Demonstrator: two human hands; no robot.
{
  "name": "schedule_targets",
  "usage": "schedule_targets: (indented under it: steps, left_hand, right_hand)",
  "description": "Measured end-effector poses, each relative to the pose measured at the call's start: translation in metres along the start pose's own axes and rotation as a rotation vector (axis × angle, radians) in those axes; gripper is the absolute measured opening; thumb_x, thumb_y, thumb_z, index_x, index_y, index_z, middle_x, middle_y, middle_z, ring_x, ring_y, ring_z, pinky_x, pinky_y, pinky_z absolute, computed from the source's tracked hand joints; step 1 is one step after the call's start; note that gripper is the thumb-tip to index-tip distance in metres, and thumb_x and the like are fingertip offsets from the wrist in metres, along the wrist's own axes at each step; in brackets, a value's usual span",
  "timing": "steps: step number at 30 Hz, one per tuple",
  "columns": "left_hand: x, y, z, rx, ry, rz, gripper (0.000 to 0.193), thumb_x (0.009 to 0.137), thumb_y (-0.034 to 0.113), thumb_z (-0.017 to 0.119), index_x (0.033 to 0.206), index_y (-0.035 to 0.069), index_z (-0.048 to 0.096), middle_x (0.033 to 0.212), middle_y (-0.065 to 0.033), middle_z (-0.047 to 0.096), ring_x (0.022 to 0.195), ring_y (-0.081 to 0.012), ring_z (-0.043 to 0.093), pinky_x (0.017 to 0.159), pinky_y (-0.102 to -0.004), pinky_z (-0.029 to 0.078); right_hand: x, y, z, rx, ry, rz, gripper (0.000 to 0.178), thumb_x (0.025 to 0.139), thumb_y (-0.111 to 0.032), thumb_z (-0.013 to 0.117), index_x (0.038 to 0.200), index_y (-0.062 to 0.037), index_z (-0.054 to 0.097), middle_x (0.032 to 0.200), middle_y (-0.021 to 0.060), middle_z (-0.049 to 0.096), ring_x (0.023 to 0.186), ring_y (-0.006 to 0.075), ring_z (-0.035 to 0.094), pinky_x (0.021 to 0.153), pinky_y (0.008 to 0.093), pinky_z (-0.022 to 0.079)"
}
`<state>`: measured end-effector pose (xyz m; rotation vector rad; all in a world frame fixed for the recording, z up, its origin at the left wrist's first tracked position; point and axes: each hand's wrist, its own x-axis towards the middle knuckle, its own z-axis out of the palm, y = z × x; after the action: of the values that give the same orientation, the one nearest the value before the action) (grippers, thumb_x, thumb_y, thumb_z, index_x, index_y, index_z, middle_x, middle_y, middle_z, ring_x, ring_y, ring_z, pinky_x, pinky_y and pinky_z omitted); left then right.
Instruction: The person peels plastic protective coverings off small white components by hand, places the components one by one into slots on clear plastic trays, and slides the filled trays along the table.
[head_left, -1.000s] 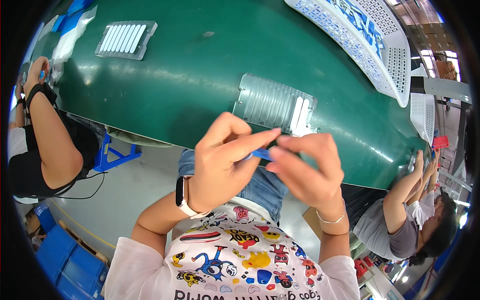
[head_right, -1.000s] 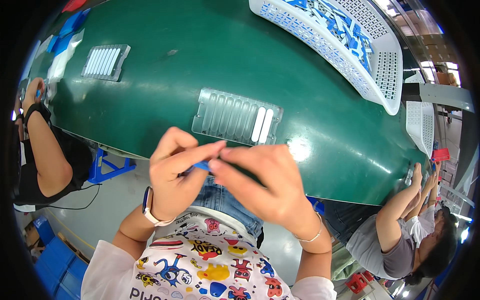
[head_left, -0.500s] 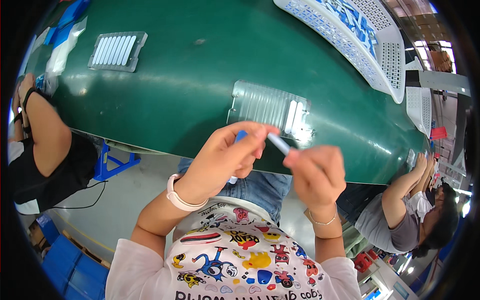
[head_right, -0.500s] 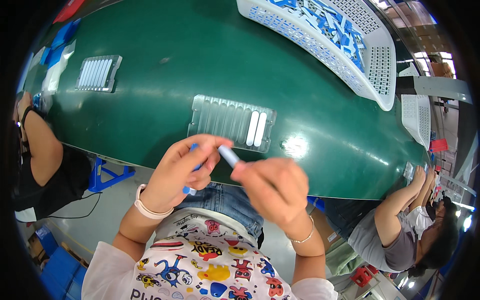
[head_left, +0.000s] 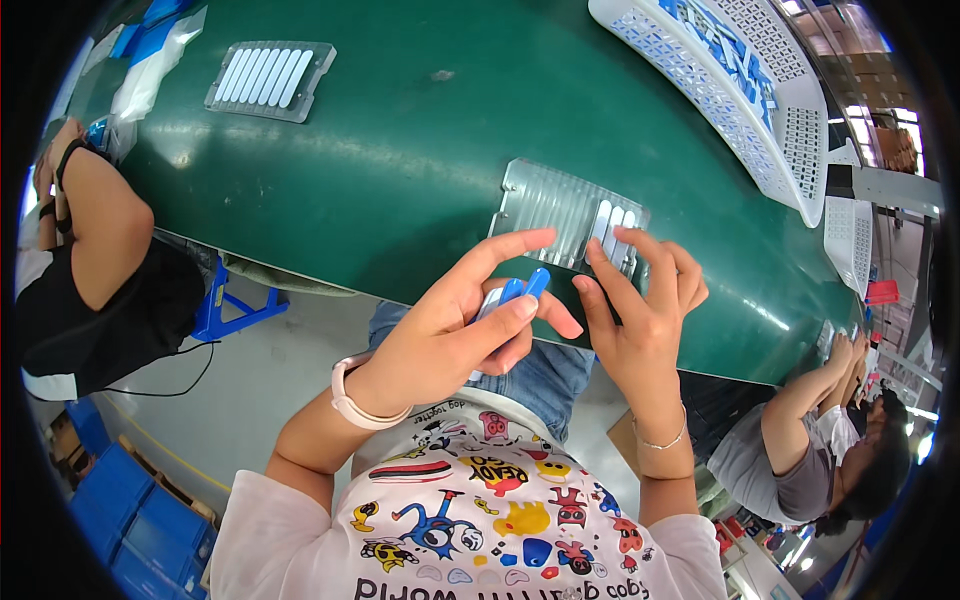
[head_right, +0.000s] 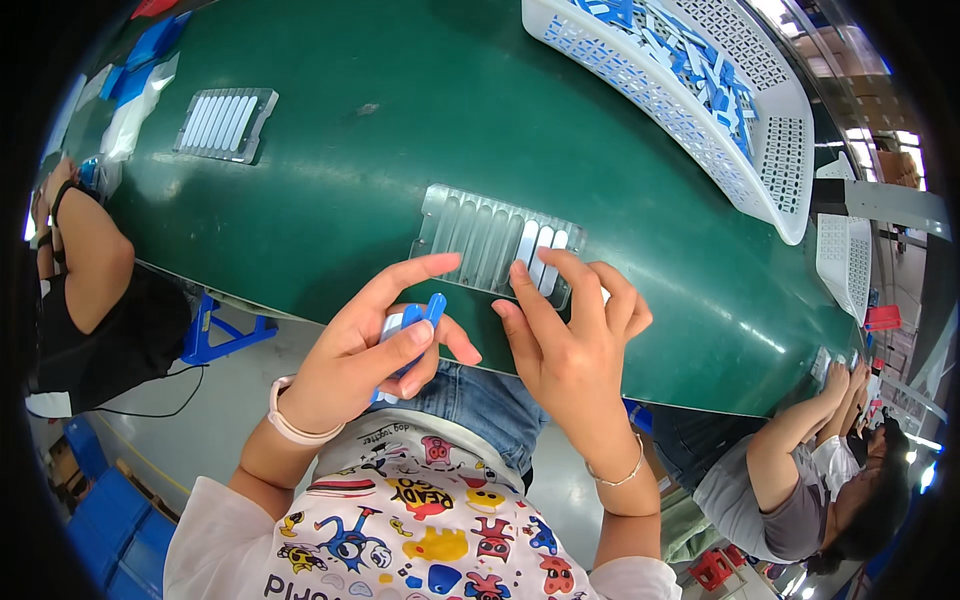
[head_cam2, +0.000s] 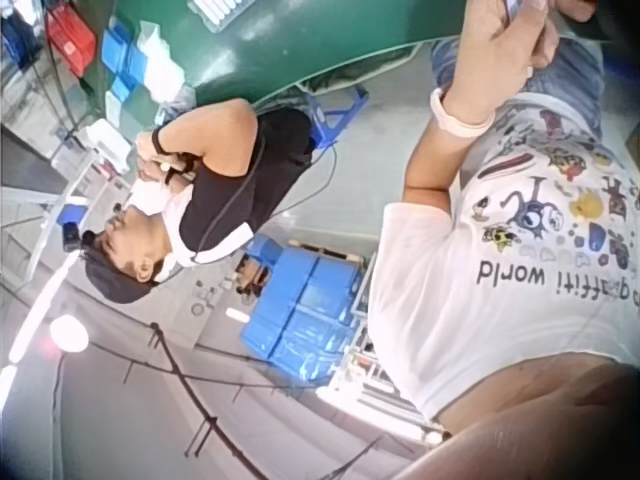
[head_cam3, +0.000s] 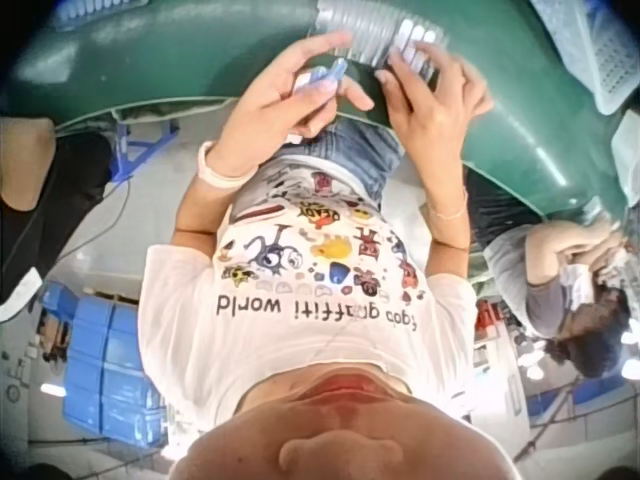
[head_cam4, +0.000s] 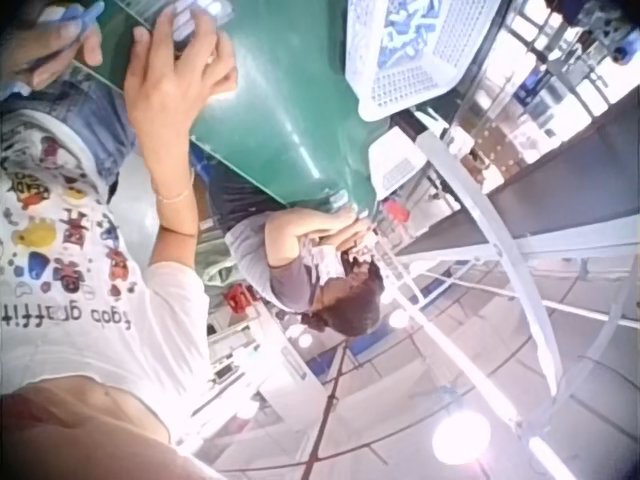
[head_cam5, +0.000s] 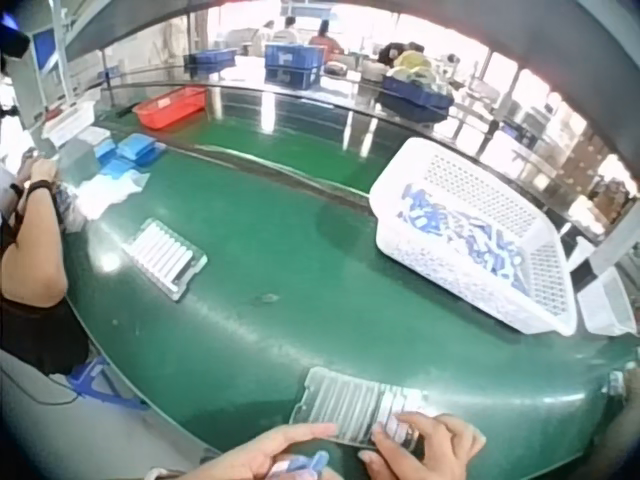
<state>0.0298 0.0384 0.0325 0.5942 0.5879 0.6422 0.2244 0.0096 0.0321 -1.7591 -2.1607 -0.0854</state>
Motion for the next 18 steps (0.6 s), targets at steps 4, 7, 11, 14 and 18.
schedule_targets:
  steps: [4, 7, 11, 14, 18]
  left_hand:
    - [-0.001, 0.000, 0.003, 0.151, -0.012, -0.002, 0.042, 0.096, 0.013, 0.047, 0.135, 0.005, 0.033, 0.089, -0.0146, 0.065, 0.052, -0.0015, 0.038, 0.050, -0.0155, 0.033]
    - [-0.003, -0.001, 0.004, 0.179, -0.023, -0.014, 0.039, 0.096, 0.015, 0.050, 0.131, 0.005, 0.037, 0.085, -0.0120, 0.066, 0.051, -0.0002, 0.036, 0.048, -0.0153, 0.030]
    - [-0.004, 0.001, 0.003, 0.207, -0.019, 0.022, 0.034, 0.095, 0.016, 0.053, 0.125, 0.004, 0.042, 0.082, -0.0061, 0.066, 0.055, 0.0006, 0.039, 0.049, -0.0155, 0.030]
    - [-0.005, -0.001, -0.002, 0.239, -0.009, 0.042, 0.029, 0.094, 0.016, 0.053, 0.120, 0.004, 0.045, 0.079, -0.0044, 0.066, 0.054, 0.0002, 0.039, 0.049, -0.0163, 0.031]
    - [-0.006, 0.005, -0.002, 0.237, 0.046, -0.052, 0.024, 0.095, 0.018, 0.051, 0.115, 0.005, 0.047, 0.074, -0.0064, 0.062, 0.050, -0.0015, 0.035, 0.045, -0.0184, 0.029]
  right_hand:
    - [0.004, -0.003, -0.017, 0.384, -0.004, 0.127, 0.019, 0.075, -0.006, 0.069, 0.095, -0.0058, 0.070, 0.110, 0.0070, 0.060, 0.094, 0.0246, 0.052, 0.081, 0.0337, 0.040]
    - [0.006, -0.004, -0.017, 1.130, -0.219, 0.252, 0.017, 0.079, -0.002, 0.066, 0.096, -0.0032, 0.069, 0.099, 0.0106, 0.064, 0.086, 0.0211, 0.059, 0.072, 0.0295, 0.047]
    - [0.012, -0.009, -0.015, 1.388, -0.298, 0.331, 0.013, 0.082, 0.004, 0.062, 0.093, -0.0005, 0.068, 0.093, 0.0106, 0.065, 0.082, 0.0137, 0.061, 0.070, 0.0249, 0.048]
    - [0.016, -0.018, -0.019, 1.586, -0.362, 0.558, 0.013, 0.081, 0.004, 0.064, 0.093, -0.0005, 0.068, 0.093, 0.0095, 0.066, 0.082, 0.0121, 0.060, 0.068, 0.0228, 0.046]
    - [0.014, -0.002, -0.010, 1.259, -0.217, 0.309, 0.010, 0.079, 0.001, 0.067, 0.089, -0.0027, 0.068, 0.091, 0.0086, 0.067, 0.079, 0.0123, 0.060, 0.067, 0.0228, 0.046]
